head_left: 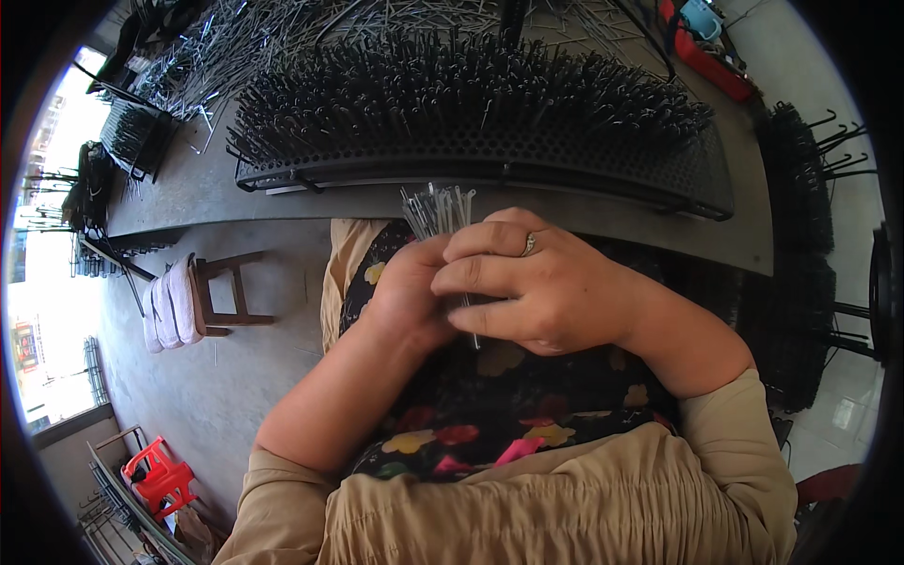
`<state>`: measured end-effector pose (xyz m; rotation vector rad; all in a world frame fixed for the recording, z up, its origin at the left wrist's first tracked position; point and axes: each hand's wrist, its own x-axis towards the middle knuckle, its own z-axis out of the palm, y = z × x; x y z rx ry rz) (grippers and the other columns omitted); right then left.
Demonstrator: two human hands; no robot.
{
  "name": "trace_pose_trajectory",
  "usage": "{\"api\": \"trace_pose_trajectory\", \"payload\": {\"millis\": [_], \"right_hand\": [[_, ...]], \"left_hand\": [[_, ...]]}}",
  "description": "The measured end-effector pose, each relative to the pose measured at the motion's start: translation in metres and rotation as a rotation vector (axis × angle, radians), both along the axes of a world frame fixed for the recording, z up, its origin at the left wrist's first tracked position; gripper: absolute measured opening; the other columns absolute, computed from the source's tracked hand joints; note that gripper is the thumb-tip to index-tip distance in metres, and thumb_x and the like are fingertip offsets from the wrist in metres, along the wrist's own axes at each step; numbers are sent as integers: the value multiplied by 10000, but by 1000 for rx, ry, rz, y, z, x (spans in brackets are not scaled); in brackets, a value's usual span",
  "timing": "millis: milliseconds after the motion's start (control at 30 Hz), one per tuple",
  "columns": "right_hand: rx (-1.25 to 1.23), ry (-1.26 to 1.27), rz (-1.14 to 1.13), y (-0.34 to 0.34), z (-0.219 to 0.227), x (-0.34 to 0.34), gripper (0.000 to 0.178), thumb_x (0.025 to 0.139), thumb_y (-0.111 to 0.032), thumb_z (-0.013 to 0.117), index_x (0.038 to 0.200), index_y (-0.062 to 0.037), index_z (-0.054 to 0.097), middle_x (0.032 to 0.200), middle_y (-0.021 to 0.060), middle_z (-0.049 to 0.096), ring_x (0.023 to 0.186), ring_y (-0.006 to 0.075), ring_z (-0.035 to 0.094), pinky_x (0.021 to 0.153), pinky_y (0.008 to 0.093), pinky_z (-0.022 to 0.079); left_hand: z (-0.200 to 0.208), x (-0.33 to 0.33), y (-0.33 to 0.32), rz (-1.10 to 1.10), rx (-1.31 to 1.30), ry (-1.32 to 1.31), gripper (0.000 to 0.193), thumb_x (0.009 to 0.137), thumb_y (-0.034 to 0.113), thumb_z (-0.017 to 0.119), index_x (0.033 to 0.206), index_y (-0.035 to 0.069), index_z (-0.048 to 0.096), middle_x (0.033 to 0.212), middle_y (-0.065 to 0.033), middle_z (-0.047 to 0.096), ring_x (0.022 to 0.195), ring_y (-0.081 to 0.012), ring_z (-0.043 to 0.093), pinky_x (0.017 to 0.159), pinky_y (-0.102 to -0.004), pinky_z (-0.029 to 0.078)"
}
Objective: Inserting metal bristles into an industrial brush base.
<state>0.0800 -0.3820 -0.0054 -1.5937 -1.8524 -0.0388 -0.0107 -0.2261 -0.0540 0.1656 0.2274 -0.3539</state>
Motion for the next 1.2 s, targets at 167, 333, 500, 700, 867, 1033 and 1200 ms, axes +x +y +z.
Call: {"api": "trace_pose_trajectory", "payload": {"millis": [167, 333, 500, 700, 867, 1033, 1200], "right_hand": [[-93, -47, 71, -7, 8, 2, 200, 603, -150, 690, 795, -99, 705, 1051, 26, 638, 1064, 220, 579, 919, 401, 449], [-116, -128, 103, -15, 13, 1, 177, 618, -162, 682, 778, -89, 694, 1022, 24, 640, 1035, 208, 591, 914, 378, 464], [84, -101, 125, -19, 16, 0, 145, 694, -156, 701, 795, -55, 671, 956, 59, 652, 913, 230, 633, 842, 353, 505], [278, 568, -163, -31, 42, 20, 166, 804, 66, 658, 949, -14, 659, 871, 82, 657, 745, 178, 647, 668, 269, 526], [443, 584, -557, -28, 15, 66, 227, 900, 52, 603, 1124, 18, 590, 946, 112, 679, 850, 138, 666, 688, 225, 525], [622, 383, -664, -26, -1, 80, 147, 863, 59, 647, 1006, 26, 646, 889, 81, 707, 831, 103, 680, 751, 203, 545], [648, 405, -678, -25, 6, 84, 138, 861, 62, 651, 993, 25, 652, 880, 72, 712, 807, 96, 682, 725, 197, 548]], "left_hand": [[10, 5, 0, -93, 158, 138, 321, 943, 139, 407, 1109, -76, 579, 1053, -141, 638, 945, -239, 646, 836, -348, 541], [12, 6, -1, -130, 254, 222, 205, 930, 121, 496, 1008, -24, 618, 935, -104, 657, 841, -201, 653, 758, -320, 538], [3, 10, -6, -45, 203, 323, 113, 921, 127, 549, 917, 34, 612, 810, -69, 638, 749, -187, 640, 695, -314, 534], [2, 11, -5, -55, 228, 330, 118, 855, 107, 622, 925, 16, 595, 775, -87, 626, 681, -216, 632, 638, -371, 544], [4, 14, -14, -39, 535, 322, 136, 837, 94, 625, 937, 6, 598, 778, -103, 622, 680, -239, 634, 628, -378, 544], [4, 10, -19, -84, 637, 311, 120, 829, 102, 635, 906, 25, 583, 758, -102, 603, 671, -247, 625, 620, -379, 544], [4, 11, -18, -72, 641, 292, 135, 826, 79, 640, 927, -6, 611, 783, -112, 630, 678, -237, 642, 623, -367, 541]]}}
